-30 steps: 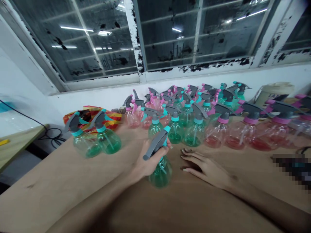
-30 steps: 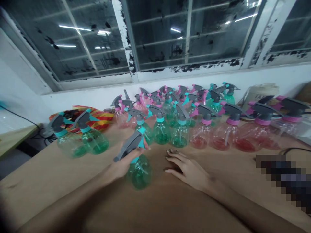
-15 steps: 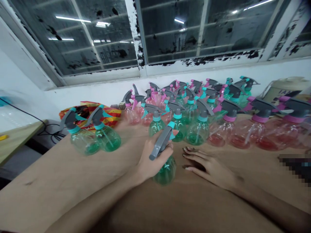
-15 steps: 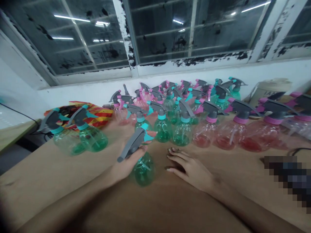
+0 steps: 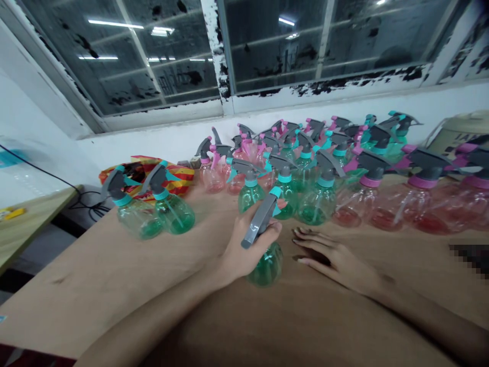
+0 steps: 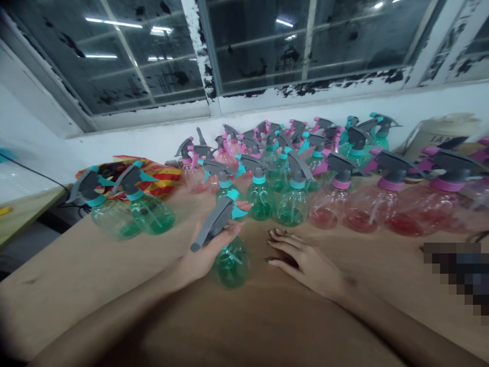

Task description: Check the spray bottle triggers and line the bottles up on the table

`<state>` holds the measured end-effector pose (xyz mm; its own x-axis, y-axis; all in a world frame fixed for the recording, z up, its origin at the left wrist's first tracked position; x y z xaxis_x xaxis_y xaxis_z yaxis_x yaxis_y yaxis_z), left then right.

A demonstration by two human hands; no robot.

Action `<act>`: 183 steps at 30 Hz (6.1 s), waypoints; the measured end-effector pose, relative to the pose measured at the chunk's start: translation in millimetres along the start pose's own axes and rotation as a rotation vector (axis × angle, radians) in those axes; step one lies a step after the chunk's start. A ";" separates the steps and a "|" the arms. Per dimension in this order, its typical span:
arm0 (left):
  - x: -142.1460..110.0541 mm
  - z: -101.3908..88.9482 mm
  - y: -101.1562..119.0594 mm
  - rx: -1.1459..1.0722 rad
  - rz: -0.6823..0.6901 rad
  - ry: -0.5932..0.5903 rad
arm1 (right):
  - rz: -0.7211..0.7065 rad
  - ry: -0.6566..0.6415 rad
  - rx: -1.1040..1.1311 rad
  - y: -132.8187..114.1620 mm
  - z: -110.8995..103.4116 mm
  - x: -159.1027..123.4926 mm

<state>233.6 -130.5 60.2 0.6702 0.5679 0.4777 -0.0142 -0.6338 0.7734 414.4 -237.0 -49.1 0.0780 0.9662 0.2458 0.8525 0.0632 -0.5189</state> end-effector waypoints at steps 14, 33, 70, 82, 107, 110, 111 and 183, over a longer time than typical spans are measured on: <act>5.4 -7.5 13.4 0.032 0.021 -0.086 | -0.006 -0.003 0.015 -0.8 -0.7 0.7; 3.3 -5.5 24.1 0.141 0.032 0.006 | 0.002 -0.051 -0.044 0.3 0.7 0.3; 5.9 -6.9 16.3 0.091 0.022 -0.030 | 0.005 -0.006 0.023 -0.6 -1.9 -0.4; 5.2 -5.3 16.4 0.057 -0.004 -0.021 | -0.006 -0.022 -0.005 0.8 -0.1 -0.2; 6.2 -6.9 14.0 0.123 0.008 0.061 | 0.004 -0.008 0.017 0.6 -1.5 -0.7; 5.6 -6.3 14.1 0.126 0.004 0.065 | 0.008 -0.003 0.024 0.0 -1.7 -0.8; 5.5 -6.2 13.9 0.128 0.006 0.066 | 0.007 -0.001 0.026 -0.3 -1.9 -0.7; -53.1 -38.9 4.9 0.614 0.098 0.141 | -0.068 0.058 -0.017 5.8 2.7 -1.5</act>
<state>169.1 -143.3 54.9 0.5825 0.5290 0.6172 0.3857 -0.8482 0.3630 417.9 -237.4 -54.6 0.0490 0.9436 0.3275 0.8655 0.1235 -0.4855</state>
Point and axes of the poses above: each hand's wrist, its own x-axis towards the middle knuckle, its own z-axis out of the palm, y = z × x, the point moved 3 cm from there along x, towards the middle knuckle, and after that the axes turned 9 degrees about z, right-handed, at the moved point
